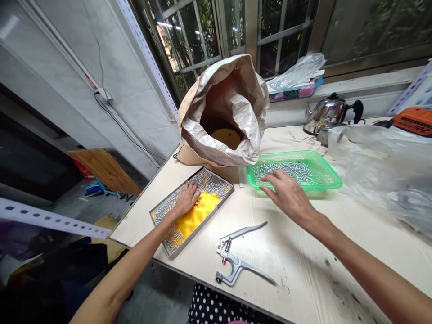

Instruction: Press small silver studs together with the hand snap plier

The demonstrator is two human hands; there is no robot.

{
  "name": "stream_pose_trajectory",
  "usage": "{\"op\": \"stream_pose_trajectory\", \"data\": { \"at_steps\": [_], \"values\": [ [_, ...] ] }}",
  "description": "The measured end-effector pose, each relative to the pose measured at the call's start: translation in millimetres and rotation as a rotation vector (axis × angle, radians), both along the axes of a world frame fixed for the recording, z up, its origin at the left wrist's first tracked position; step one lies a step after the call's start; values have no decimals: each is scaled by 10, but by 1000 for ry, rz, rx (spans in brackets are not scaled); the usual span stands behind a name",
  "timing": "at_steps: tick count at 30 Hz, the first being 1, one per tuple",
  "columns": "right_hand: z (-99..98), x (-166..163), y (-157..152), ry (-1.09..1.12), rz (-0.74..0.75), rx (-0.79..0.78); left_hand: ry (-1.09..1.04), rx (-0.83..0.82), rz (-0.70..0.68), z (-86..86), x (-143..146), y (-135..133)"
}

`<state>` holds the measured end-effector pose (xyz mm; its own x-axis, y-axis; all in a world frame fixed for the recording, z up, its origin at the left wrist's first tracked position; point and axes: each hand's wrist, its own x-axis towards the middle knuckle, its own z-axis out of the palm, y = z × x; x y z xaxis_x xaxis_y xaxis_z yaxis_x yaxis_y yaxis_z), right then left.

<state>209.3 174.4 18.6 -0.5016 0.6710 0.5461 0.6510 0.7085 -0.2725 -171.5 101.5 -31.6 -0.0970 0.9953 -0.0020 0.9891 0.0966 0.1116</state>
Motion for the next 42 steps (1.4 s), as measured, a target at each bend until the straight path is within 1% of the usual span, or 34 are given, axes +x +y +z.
{"op": "stream_pose_trajectory", "data": {
  "at_steps": [3, 7, 8, 10, 13, 16, 19, 22, 25, 27, 29, 31, 34, 36, 38, 40, 42],
  "values": [
    [-120, -266, -152, 25, 105, -79, -33, -46, -80, -21, 129, -246],
    [-140, -692, -185, 76, 221, -164, -60, -76, -195, 72, 252, -779],
    [-137, -799, -174, 77, 247, -177, -48, -60, -198, 109, 255, -899],
    [-132, -995, -157, 62, 290, -190, -5, 7, -163, 185, 219, -1082],
    [-136, -1197, -190, 12, 345, -181, 39, 163, -90, 272, 100, -1190],
    [-150, -1243, -305, -29, 401, -185, -12, 274, -101, 309, 43, -1131],
    [-161, -1142, -469, -42, 429, -208, -51, 286, -141, 307, 125, -951],
    [-154, -936, -680, -35, 424, -232, 50, 212, -232, 293, 248, -702],
    [-154, -664, -957, -19, 374, -262, 189, 68, -372, 290, 295, -477],
    [-188, -473, -1167, -18, 346, -301, 241, -15, -429, 295, 280, -384],
    [-256, -302, -1376, -40, 331, -350, 250, -58, -451, 298, 255, -340],
    [-338, -173, -1562, -81, 322, -384, 217, -58, -453, 291, 242, -322],
    [-439, -80, -1759, -142, 297, -402, 179, -37, -434, 278, 260, -277],
    [-480, -72, -1826, -157, 269, -392, 190, -46, -408, 294, 291, -222],
    [-507, -81, -1851, -158, 241, -377, 163, -41, -354, 353, 333, -176],
    [-525, -85, -1853, -162, 221, -362, 48, 10, -266, 455, 401, -188],
    [-536, -77, -1846, -169, 205, -358, -149, 58, -158, 572, 514, -301]
  ]
}}
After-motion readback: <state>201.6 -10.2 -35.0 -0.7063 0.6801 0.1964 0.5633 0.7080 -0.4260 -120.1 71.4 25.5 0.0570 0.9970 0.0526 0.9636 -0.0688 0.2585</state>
